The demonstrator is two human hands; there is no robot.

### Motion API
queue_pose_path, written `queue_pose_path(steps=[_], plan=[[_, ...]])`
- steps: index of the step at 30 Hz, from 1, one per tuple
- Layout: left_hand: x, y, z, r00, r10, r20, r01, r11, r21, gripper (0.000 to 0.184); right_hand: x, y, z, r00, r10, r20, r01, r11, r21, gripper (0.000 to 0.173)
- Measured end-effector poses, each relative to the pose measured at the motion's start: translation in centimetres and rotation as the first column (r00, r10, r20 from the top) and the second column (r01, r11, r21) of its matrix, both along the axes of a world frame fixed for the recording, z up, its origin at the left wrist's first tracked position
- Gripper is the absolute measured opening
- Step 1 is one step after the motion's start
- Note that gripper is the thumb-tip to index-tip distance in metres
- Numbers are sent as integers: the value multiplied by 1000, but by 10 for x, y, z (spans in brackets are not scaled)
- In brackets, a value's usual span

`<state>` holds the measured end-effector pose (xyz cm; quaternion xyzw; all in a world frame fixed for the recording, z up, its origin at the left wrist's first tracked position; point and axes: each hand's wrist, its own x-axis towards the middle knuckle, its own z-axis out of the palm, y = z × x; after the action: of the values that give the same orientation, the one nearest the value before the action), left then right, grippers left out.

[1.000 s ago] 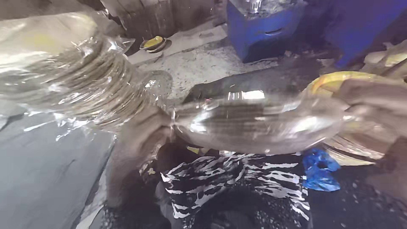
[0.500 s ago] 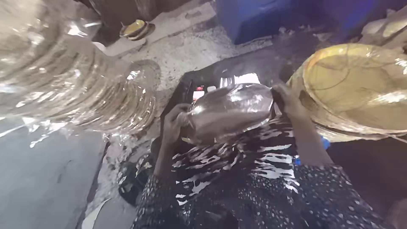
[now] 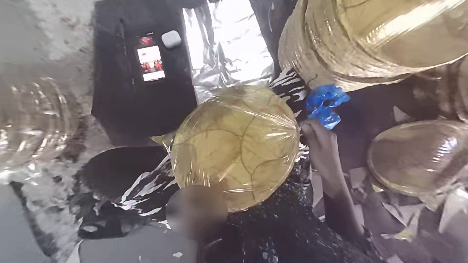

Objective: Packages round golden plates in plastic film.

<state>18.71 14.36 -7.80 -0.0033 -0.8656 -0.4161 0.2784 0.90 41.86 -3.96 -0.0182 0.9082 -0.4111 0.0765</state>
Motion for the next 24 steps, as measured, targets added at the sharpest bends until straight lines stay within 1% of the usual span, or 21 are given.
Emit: queue_pose_path(steps=[1, 2, 3, 4, 5, 7, 11, 12, 15, 17, 22, 24], plan=[[-1, -4, 0, 1000, -21, 7, 21, 1000, -11, 42, -6, 0, 0, 1000, 4, 25, -4, 1000, -15, 26], [-1, -7, -1, 999, -44, 19, 45, 999, -19, 40, -12, -1, -1, 996, -14, 85, 20, 998, -62, 21], [0, -8, -2, 998, -63, 28, 64, 998, -22, 38, -17, -1, -3, 984, -50, 169, 74, 987, -140, 16], [-1, -7, -3, 998, -60, 19, 60, 998, -23, 38, -22, -1, -5, 963, -74, 260, 135, 965, -224, 18], [-1, -4, -4, 999, -48, 11, 48, 999, -22, 40, -26, -1, -8, 939, -90, 331, 195, 935, -298, 24], [-3, -1, -4, 999, -25, 25, 26, 999, -45, 44, -31, -7, -14, 921, -129, 368, 270, 891, -364, 24], [-3, -2, -8, 1000, -12, 14, 14, 994, -110, 41, -35, -28, -29, 911, -255, 324, 354, 887, -298, 9], [-4, -2, -8, 1000, -7, 8, 8, 993, -116, 41, -35, -32, -32, 913, -269, 308, 355, 895, -271, 8], [-7, -1, -5, 1000, 8, 23, -4, 988, -153, 46, -35, -41, -37, 920, -281, 272, 343, 915, -213, 14], [-8, 0, -4, 1000, 11, 17, -8, 989, -149, 47, -34, -45, -36, 927, -267, 264, 324, 923, -205, 17], [-9, 1, -4, 1000, 4, 25, -1, 993, -121, 46, -31, -44, -30, 928, -208, 308, 288, 925, -246, 23], [-9, 0, -5, 1000, -9, 22, 11, 993, -118, 46, -31, -45, -34, 927, -231, 295, 315, 907, -279, 24]])
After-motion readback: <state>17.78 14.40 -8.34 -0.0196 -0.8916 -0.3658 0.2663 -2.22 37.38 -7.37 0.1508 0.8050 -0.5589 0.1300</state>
